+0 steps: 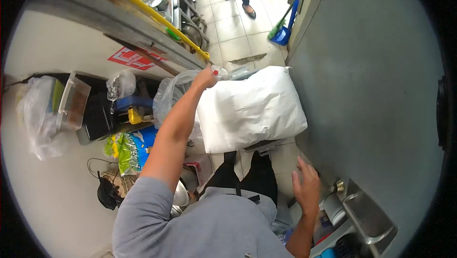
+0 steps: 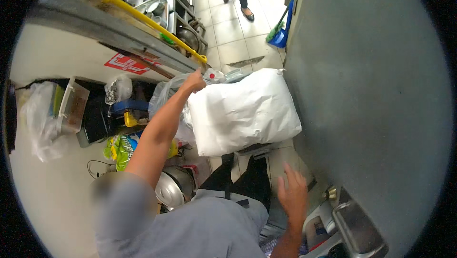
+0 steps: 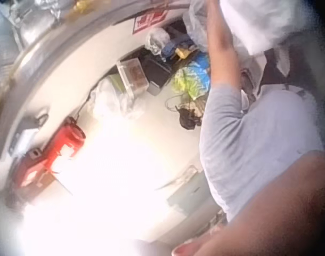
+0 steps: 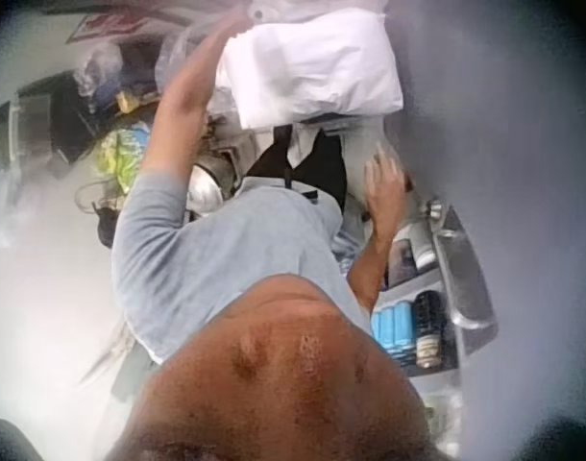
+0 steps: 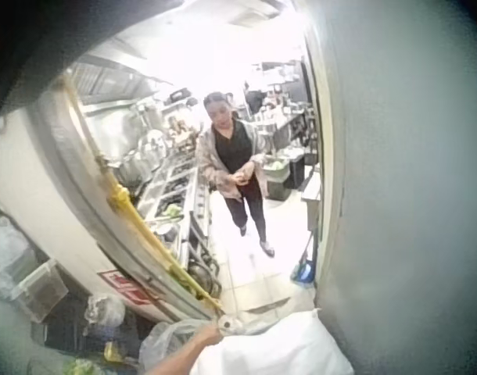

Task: The person transfers potato starch from a large bag into a grey plastic bin by first using a metal scoop and then by pouring the remaining starch directly from the bag into the bin.

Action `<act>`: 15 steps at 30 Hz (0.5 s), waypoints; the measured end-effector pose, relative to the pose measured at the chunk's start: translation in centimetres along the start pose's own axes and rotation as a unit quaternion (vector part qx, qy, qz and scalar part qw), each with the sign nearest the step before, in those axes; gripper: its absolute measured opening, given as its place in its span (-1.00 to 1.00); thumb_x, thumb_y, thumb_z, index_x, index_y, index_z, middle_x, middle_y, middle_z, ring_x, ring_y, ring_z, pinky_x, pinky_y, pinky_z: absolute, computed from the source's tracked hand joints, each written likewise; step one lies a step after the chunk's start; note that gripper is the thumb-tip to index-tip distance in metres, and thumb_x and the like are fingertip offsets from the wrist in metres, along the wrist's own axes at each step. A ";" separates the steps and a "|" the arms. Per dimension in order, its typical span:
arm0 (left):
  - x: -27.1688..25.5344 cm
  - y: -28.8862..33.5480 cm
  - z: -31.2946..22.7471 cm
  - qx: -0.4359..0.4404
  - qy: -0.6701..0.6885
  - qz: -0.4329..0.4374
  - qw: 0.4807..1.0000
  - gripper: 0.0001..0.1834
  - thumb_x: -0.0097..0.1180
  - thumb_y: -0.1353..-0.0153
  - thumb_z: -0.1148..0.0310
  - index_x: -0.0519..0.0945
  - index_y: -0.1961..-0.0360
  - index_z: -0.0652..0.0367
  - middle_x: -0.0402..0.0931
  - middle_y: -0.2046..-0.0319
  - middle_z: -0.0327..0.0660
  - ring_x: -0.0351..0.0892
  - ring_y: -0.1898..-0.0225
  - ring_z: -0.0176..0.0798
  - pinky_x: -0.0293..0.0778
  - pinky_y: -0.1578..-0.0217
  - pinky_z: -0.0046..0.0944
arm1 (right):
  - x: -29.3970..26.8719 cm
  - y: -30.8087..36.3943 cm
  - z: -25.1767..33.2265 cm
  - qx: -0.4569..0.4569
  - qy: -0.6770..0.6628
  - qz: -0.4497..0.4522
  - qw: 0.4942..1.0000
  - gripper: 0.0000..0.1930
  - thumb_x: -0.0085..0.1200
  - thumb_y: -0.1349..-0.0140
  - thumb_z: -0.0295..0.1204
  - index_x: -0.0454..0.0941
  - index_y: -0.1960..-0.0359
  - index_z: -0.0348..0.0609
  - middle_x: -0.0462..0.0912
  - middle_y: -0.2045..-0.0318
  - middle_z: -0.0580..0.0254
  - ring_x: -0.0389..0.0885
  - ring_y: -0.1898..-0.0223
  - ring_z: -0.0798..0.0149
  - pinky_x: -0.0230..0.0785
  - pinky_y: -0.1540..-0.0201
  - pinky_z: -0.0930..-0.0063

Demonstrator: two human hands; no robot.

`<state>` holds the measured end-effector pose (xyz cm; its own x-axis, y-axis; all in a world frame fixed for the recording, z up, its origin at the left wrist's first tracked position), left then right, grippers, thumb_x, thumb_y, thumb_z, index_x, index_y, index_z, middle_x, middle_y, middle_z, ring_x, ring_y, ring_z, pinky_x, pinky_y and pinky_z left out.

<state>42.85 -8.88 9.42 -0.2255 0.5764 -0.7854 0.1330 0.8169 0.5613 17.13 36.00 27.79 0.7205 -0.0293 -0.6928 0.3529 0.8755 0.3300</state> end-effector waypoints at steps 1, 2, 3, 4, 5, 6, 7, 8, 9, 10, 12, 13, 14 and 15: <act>1.5 -0.8 -0.6 -0.008 -0.004 0.006 1.000 -0.20 0.11 -0.07 0.44 0.16 -0.38 0.33 0.61 0.05 0.22 0.71 0.21 0.13 0.68 0.48 -0.02 | 0.0 -1.2 -0.7 -0.006 -0.022 -0.005 1.000 -0.52 0.11 -0.28 -0.43 0.47 -0.25 -0.23 0.63 0.10 -0.13 0.59 0.06 -0.11 0.39 -0.04 0.09; 3.8 -1.4 -1.6 0.002 0.012 0.043 0.999 -0.18 0.11 -0.06 0.44 0.15 -0.38 0.36 0.61 0.06 0.23 0.71 0.23 0.14 0.67 0.51 -0.03 | 0.0 -1.9 -1.6 -0.002 -0.026 0.005 1.000 -0.52 0.11 -0.28 -0.43 0.47 -0.25 -0.23 0.63 0.10 -0.13 0.59 0.06 -0.11 0.39 -0.04 0.09; 5.6 -1.6 -3.2 0.016 0.029 0.082 0.996 -0.16 0.12 -0.05 0.44 0.14 -0.39 0.39 0.60 0.06 0.24 0.71 0.24 0.15 0.66 0.54 -0.05 | 0.0 -2.5 -2.2 0.014 -0.053 0.021 0.998 -0.52 0.10 -0.28 -0.42 0.47 -0.25 -0.23 0.63 0.09 -0.15 0.58 0.04 -0.14 0.39 -0.05 0.08; 7.1 -0.9 -4.9 0.052 0.028 0.057 0.997 -0.11 0.13 -0.03 0.43 0.08 -0.40 0.44 0.60 0.07 0.25 0.72 0.26 0.16 0.65 0.59 -0.07 | -0.1 -3.1 -2.8 0.026 -0.081 0.036 0.996 -0.52 0.09 -0.29 -0.42 0.48 -0.25 -0.23 0.62 0.07 -0.16 0.57 0.03 -0.17 0.38 -0.07 0.06; 9.2 -1.4 -5.9 0.062 0.036 0.087 0.994 -0.09 0.13 0.00 0.45 0.06 -0.40 0.47 0.60 0.09 0.27 0.71 0.24 0.17 0.66 0.57 -0.05 | -0.1 -3.5 -3.5 0.028 -0.082 0.042 0.995 -0.52 0.09 -0.29 -0.42 0.48 -0.25 -0.23 0.62 0.07 -0.16 0.57 0.03 -0.17 0.38 -0.07 0.06; 10.0 -0.5 -8.3 0.051 0.056 0.126 0.989 -0.02 0.15 -0.01 0.44 -0.04 -0.43 0.48 0.62 0.14 0.28 0.72 0.28 0.16 0.67 0.56 -0.03 | 0.1 -3.7 -4.3 0.041 -0.062 0.060 0.995 -0.53 0.09 -0.29 -0.41 0.48 -0.25 -0.23 0.62 0.05 -0.17 0.56 0.02 -0.19 0.37 -0.08 0.05; 10.0 0.1 -9.7 -0.015 0.085 0.081 0.993 -0.21 0.19 -0.01 0.42 0.27 -0.31 0.47 0.66 0.25 0.17 0.71 0.39 0.09 0.68 0.54 -0.02 | 0.1 -3.9 -4.9 0.049 -0.044 0.080 0.995 -0.53 0.08 -0.29 -0.41 0.48 -0.25 -0.23 0.62 0.03 -0.18 0.56 0.00 -0.21 0.37 -0.09 0.04; 11.3 -1.8 -9.1 -0.055 0.121 0.142 0.981 -0.42 0.20 -0.01 0.41 0.45 -0.09 0.44 0.65 0.35 0.07 0.67 0.47 0.00 0.64 0.58 -0.05 | 0.0 -4.0 -5.3 0.048 -0.046 0.083 0.994 -0.53 0.08 -0.29 -0.41 0.48 -0.25 -0.23 0.62 0.03 -0.18 0.56 0.00 -0.21 0.37 -0.09 0.04; 12.5 -4.8 -7.1 -0.097 0.162 0.194 0.963 -0.61 0.22 0.00 0.41 0.63 0.13 0.41 0.63 0.46 -0.03 0.62 0.56 -0.08 0.59 0.62 -0.08 | -0.1 -4.2 -5.6 0.046 -0.033 0.086 0.995 -0.53 0.08 -0.29 -0.41 0.48 -0.25 -0.23 0.61 0.02 -0.19 0.55 -0.01 -0.22 0.37 -0.10 0.03; 13.4 -9.6 -2.7 -0.079 0.223 0.219 0.947 -0.80 0.23 0.02 0.42 0.59 0.39 0.32 0.53 0.56 -0.12 0.52 0.62 -0.18 0.47 0.66 -0.13 | 0.0 -4.3 -5.7 0.039 -0.028 0.090 0.995 -0.53 0.07 -0.29 -0.40 0.48 -0.24 -0.23 0.60 0.01 -0.20 0.55 -0.02 -0.23 0.37 -0.10 0.02; 12.7 -14.3 1.3 -0.162 0.369 0.176 0.898 -0.74 0.21 0.04 0.44 0.39 0.74 0.06 0.26 0.71 -0.28 0.26 0.71 -0.37 0.16 0.71 -0.22 | -0.2 -3.8 -6.0 0.044 -0.035 0.096 0.994 -0.53 0.06 -0.28 -0.42 0.48 -0.24 -0.23 0.60 0.01 -0.21 0.54 -0.03 -0.24 0.37 -0.10 0.03; 11.3 -15.5 2.0 -0.175 0.316 0.245 0.900 -0.69 0.18 0.01 0.40 0.31 0.75 -0.03 0.24 0.72 -0.29 0.22 0.71 -0.39 0.11 0.71 -0.19 | -0.2 -3.3 -6.4 0.063 -0.040 0.094 0.993 -0.53 0.06 -0.27 -0.43 0.49 -0.24 -0.23 0.60 0.00 -0.22 0.54 -0.03 -0.25 0.37 -0.10 0.03; 7.9 -16.6 8.0 -0.147 0.339 0.219 0.903 -0.70 0.15 -0.02 0.38 0.31 0.74 0.00 0.31 0.69 -0.27 0.34 0.65 -0.35 0.26 0.65 -0.20 | -0.3 -2.7 -6.9 0.039 -0.053 0.103 0.993 -0.53 0.06 -0.27 -0.43 0.49 -0.24 -0.23 0.60 0.00 -0.22 0.54 -0.03 -0.25 0.37 -0.10 0.03; 8.9 -16.9 4.0 -0.138 0.212 0.233 0.939 -0.74 0.15 -0.01 0.38 0.37 0.72 0.02 0.41 0.63 -0.22 0.44 0.57 -0.28 0.35 0.57 -0.16 | 0.3 -2.3 -7.7 0.094 -0.034 0.108 0.989 -0.53 0.05 -0.26 -0.45 0.49 -0.23 -0.24 0.59 0.01 -0.22 0.54 -0.03 -0.24 0.37 -0.10 0.04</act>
<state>42.46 -17.52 -8.10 -0.5769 0.7615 -0.2956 0.0710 0.4073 0.9105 11.93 37.73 21.94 0.8270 0.1110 -0.5511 0.2870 0.7595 0.5838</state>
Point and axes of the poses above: each hand's wrist, its own y-axis away from the middle knuckle, its own x-axis out of the palm, z = x × y, the point moved 3 cm from there along -y, towards the middle knuckle
